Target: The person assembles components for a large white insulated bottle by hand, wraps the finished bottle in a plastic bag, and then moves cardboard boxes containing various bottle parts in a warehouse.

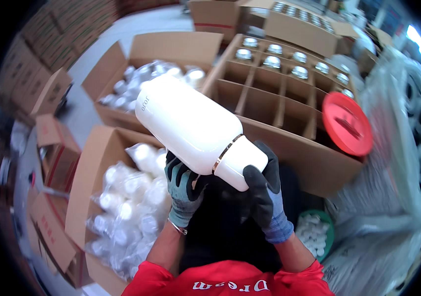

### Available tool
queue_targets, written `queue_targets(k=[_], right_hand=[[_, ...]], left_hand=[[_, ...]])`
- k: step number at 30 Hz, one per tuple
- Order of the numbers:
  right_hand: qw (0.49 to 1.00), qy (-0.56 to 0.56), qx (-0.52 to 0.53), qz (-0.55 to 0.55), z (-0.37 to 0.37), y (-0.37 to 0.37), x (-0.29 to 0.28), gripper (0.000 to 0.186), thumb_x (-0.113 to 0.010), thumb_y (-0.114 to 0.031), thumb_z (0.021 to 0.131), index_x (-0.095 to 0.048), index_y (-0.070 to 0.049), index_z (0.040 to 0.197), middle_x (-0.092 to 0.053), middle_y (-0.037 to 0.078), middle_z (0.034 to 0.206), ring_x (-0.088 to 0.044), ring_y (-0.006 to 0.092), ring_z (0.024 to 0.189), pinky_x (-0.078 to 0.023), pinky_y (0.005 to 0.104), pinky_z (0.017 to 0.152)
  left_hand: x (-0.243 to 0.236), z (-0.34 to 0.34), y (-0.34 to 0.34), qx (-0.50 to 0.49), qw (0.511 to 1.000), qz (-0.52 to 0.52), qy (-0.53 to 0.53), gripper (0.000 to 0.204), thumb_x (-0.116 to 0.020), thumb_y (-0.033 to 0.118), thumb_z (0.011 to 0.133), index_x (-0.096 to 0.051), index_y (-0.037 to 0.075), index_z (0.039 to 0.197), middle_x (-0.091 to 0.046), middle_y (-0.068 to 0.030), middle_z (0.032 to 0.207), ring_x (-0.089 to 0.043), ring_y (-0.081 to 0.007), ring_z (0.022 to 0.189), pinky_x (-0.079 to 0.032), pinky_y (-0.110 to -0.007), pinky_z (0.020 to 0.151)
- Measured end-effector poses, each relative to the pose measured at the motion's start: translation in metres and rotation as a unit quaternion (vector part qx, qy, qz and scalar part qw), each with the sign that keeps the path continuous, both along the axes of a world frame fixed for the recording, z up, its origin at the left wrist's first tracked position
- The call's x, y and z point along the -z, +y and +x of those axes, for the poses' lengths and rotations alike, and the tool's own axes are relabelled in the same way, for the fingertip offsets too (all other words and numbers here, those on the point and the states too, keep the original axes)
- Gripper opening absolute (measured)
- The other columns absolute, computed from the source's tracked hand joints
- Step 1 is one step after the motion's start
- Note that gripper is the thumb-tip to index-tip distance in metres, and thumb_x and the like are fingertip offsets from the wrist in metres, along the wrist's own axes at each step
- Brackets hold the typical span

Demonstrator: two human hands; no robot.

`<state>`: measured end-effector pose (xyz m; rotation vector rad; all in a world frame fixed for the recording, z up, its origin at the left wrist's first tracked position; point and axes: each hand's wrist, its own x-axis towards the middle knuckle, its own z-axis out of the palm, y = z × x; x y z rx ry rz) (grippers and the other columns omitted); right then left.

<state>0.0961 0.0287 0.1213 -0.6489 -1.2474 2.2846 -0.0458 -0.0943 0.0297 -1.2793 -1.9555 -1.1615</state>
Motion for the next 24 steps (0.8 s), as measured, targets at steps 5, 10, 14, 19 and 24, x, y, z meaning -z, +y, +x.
queue_targets(k=[5,10,14,19,24], right_hand=[[0.576,-0.064,0.063,0.813,0.090,0.030,0.002,0.060,-0.082,-0.017,0.063,-0.061,-0.023,0.120,-0.045,0.019,0.132,-0.046,0.0410,0.122,-0.041,0.0478,0.100],[0.622,-0.119,0.022,0.774,0.189,0.065,-0.015,0.068,-0.083,-0.023,0.062,-0.058,-0.020,0.126,-0.050,0.018,0.130,-0.053,0.0421,0.116,-0.043,0.0478,0.099],[0.489,-0.217,0.177,0.826,0.159,0.131,-0.044,0.073,-0.077,-0.012,0.069,-0.050,-0.011,0.136,-0.041,0.024,0.139,-0.044,0.0432,0.126,-0.039,0.0499,0.101],[0.534,-0.376,0.147,0.743,0.182,0.293,0.024,0.074,-0.075,-0.027,0.075,-0.044,-0.024,0.142,-0.044,0.022,0.135,-0.046,0.0425,0.121,-0.041,0.0508,0.099],[0.582,-0.327,0.133,0.732,0.131,0.366,0.003,0.048,-0.066,-0.048,0.082,-0.063,-0.015,0.116,-0.060,0.017,0.113,-0.058,0.0372,0.104,-0.046,0.0445,0.091]], left_hand=[[-0.003,0.064,0.022,0.148,0.978,-0.010,-0.148,0.030,-0.074,0.006,0.072,-0.060,0.002,0.097,-0.057,-0.0189,0.104,-0.055,-0.0411,0.100,-0.046,-0.046,0.084],[0.033,0.110,-0.001,0.225,0.876,0.025,-0.426,0.034,-0.075,0.000,0.069,-0.061,0.000,0.100,-0.060,-0.0162,0.097,-0.059,-0.0376,0.092,-0.050,-0.041,0.077],[0.078,0.132,-0.065,0.278,0.863,-0.107,-0.407,0.039,-0.072,0.000,0.072,-0.060,0.000,0.110,-0.061,-0.0196,0.112,-0.060,-0.0393,0.102,-0.050,-0.041,0.085],[0.044,0.116,-0.066,0.363,0.790,-0.303,-0.391,0.025,-0.069,0.002,0.076,-0.066,-0.002,0.100,-0.066,-0.0178,0.105,-0.064,-0.0355,0.096,-0.053,-0.039,0.078],[0.015,0.105,-0.040,0.180,0.793,-0.241,-0.530,0.019,-0.071,-0.001,0.075,-0.068,-0.005,0.093,-0.071,-0.0110,0.088,-0.069,-0.0227,0.082,-0.053,-0.033,0.070]])
